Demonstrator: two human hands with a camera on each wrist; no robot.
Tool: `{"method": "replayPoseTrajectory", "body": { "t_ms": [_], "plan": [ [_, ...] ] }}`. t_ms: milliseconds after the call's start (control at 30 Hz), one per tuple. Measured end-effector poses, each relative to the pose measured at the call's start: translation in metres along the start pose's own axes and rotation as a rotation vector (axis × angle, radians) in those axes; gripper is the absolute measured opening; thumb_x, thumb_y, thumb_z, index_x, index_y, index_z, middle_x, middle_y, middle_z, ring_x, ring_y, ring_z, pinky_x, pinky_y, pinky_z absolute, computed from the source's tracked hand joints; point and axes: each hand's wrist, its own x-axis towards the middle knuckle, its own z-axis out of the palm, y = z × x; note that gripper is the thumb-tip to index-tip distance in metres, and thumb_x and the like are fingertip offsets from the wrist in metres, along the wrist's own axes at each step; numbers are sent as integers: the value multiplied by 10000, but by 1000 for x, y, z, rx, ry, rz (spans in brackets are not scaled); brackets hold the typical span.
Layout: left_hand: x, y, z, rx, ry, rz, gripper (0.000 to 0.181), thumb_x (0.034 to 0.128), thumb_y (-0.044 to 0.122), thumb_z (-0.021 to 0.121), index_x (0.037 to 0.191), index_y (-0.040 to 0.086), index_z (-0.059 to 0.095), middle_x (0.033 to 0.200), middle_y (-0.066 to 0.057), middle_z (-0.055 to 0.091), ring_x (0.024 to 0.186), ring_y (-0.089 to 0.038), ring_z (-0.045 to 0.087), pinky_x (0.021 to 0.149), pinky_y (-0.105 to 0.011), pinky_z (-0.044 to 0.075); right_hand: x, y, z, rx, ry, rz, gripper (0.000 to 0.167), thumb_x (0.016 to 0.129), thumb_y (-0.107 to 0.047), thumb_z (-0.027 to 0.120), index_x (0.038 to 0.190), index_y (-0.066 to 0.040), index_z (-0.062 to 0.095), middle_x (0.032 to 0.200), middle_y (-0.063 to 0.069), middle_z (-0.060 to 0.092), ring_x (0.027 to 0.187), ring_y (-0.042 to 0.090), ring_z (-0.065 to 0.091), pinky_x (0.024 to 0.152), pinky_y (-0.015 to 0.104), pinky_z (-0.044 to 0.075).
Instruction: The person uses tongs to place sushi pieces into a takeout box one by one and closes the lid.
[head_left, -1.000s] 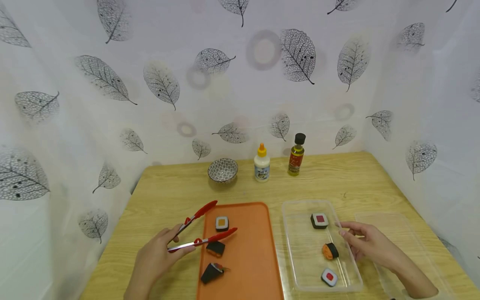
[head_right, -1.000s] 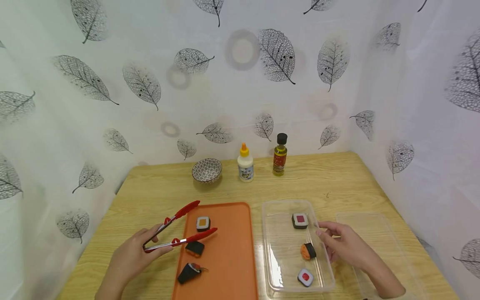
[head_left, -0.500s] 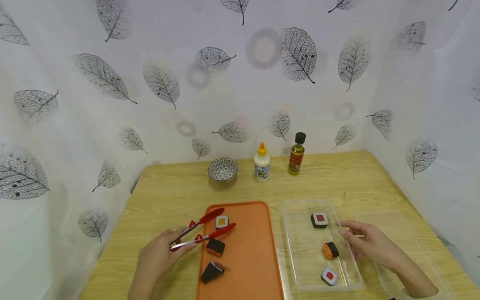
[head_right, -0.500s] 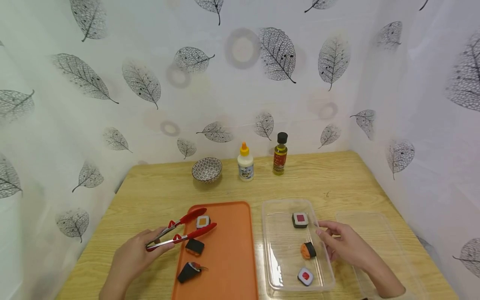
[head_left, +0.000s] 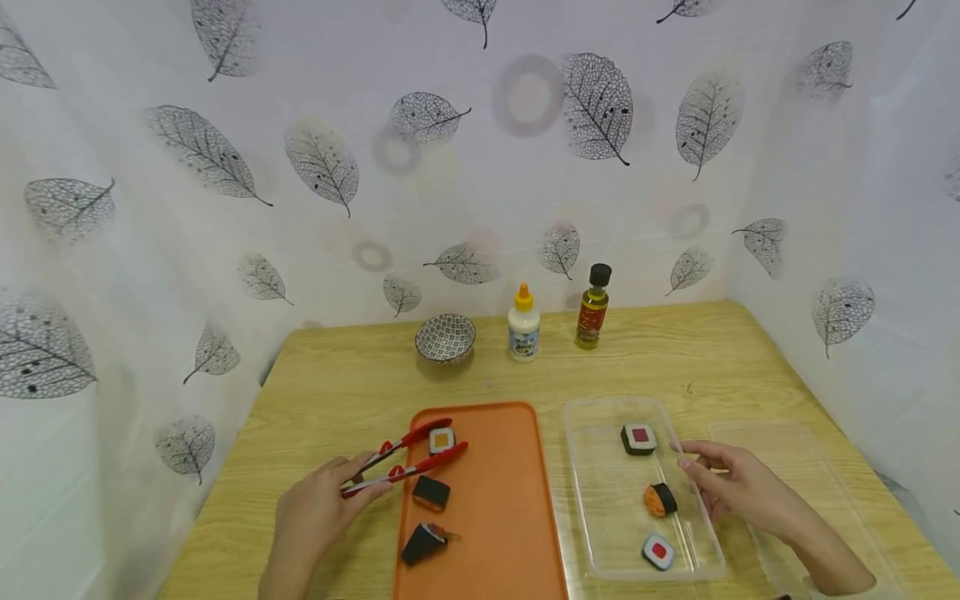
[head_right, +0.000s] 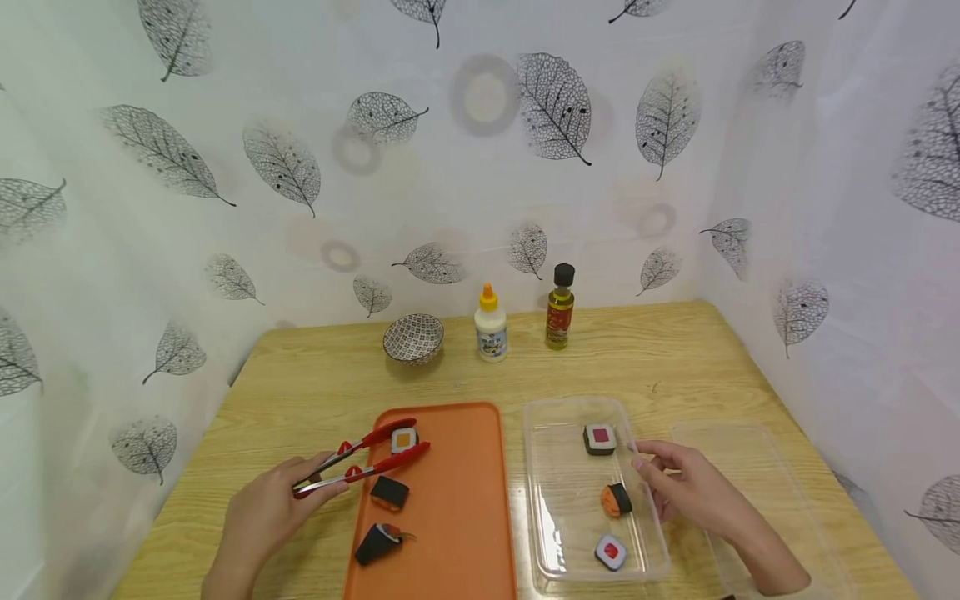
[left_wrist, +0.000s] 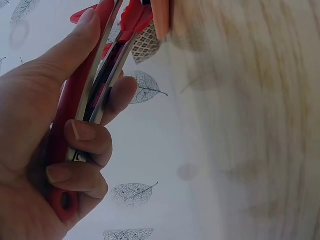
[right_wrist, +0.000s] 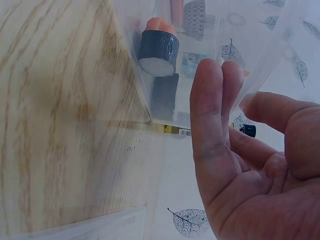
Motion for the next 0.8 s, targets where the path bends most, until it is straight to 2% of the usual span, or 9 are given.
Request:
{"method": "replayPoseTrajectory", "body": {
  "t_ms": [367, 633, 800],
  "plan": [
    [4, 6, 12, -37, 181, 118, 517, 740, 531, 910, 1193, 301, 812, 843, 122, 728, 555, 36, 370, 470, -190, 272, 1, -1, 0, 2, 1, 20, 589, 1130, -245, 502, 1520, 175, 372, 817, 30, 637, 640, 127, 635, 583, 365, 595],
    [20, 30, 8, -73, 211, 215, 543, 749, 528, 904, 1231, 302, 795, 939, 90, 778, 567, 22, 422, 474, -174, 262, 0, -1, 1, -9, 15, 39, 585, 1129, -258, 505, 1529, 151, 384, 849, 51, 636, 648, 122, 628, 586, 362, 593],
    [31, 47, 8, -101, 248, 309, 559, 740, 549, 898, 1213, 268, 803, 972, 65, 799, 602, -18, 589, 493, -150, 351, -1, -2, 1, -19, 21, 38, 583, 1127, -255, 509, 1526, 154, 389, 867, 74, 649, 649, 122, 630, 584, 358, 591]
  ]
}}
